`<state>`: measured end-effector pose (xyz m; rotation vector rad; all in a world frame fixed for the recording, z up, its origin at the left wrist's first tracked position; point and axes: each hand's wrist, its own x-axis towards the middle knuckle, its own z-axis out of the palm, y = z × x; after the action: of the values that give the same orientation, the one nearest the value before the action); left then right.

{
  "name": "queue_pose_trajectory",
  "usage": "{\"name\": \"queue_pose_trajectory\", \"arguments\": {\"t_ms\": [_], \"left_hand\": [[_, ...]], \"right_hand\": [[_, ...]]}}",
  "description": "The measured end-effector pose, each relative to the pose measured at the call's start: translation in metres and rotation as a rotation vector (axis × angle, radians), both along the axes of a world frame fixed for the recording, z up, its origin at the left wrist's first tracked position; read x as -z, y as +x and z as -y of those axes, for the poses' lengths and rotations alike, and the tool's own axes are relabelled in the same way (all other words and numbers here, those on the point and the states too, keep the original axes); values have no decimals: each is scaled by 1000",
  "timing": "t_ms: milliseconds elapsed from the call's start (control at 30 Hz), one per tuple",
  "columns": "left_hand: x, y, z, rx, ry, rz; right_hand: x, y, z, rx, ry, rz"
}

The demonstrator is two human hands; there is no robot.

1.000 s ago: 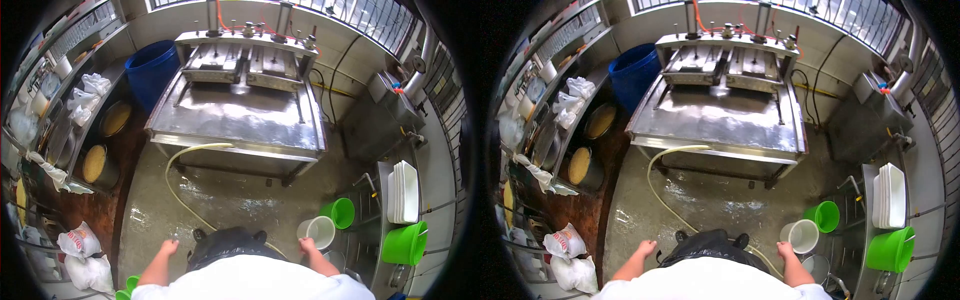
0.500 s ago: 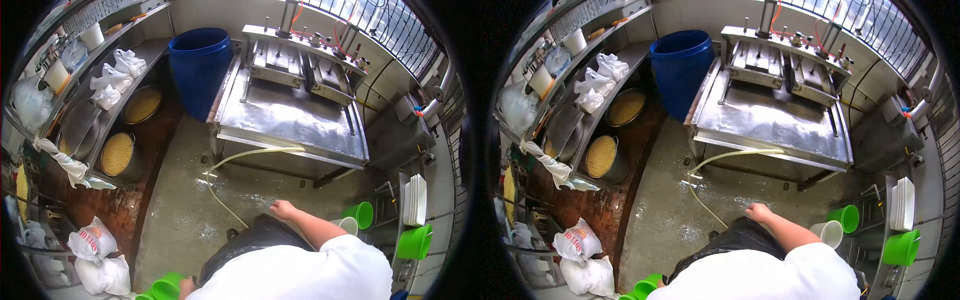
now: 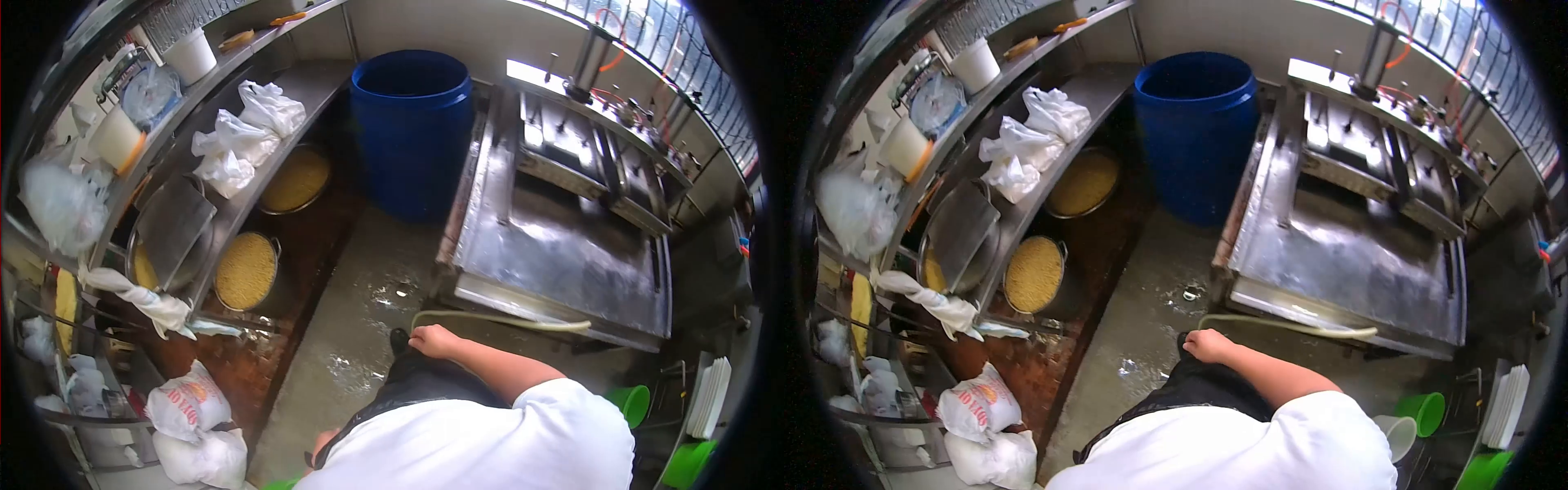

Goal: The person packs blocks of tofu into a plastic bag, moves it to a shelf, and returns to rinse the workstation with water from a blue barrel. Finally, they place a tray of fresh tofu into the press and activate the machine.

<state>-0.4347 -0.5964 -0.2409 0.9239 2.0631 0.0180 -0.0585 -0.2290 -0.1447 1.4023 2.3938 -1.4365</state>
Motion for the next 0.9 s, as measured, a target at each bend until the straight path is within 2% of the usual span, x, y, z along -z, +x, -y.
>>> {"name": "queue_pose_trajectory", "arguments": {"t_ms": [167, 267, 367, 433, 500, 533, 633, 700, 733, 800, 833, 900], "left_hand": [[-50, -84, -37, -41, -227, -122], [-60, -127, -93, -62, -191, -174], [-48, -152, -166, -90, -60, -208], [-28, -160, -227, -96, 64, -267], [10, -166, -289, -105, 208, -407], [19, -173, -323, -102, 210, -398], [27, -197, -445, 78, 216, -224], [1, -205, -534, 87, -123, 46], [-1, -208, -569, 126, -130, 54], [-9, -208, -625, 55, -200, 11], [5, -213, -654, 83, -199, 1], [37, -215, -725, 333, 63, -78]], "right_hand": [[-41, -41, -106, 192, -38, -187], [-56, -51, -165, 253, 39, -166], [-79, -57, -210, 337, 38, -163], [-76, -61, -241, 404, 43, -117], [-67, -63, -263, 372, 90, -58], [-63, -65, -276, 353, 136, -9], [-47, -71, -310, 282, 44, 201], [-26, -76, -325, 192, -42, 371], [-29, -82, -334, 228, -54, 382], [-42, -94, -350, 175, -187, 486], [-55, -101, -360, 185, -201, 442], [-73, -112, -382, 277, -177, 355]]}}
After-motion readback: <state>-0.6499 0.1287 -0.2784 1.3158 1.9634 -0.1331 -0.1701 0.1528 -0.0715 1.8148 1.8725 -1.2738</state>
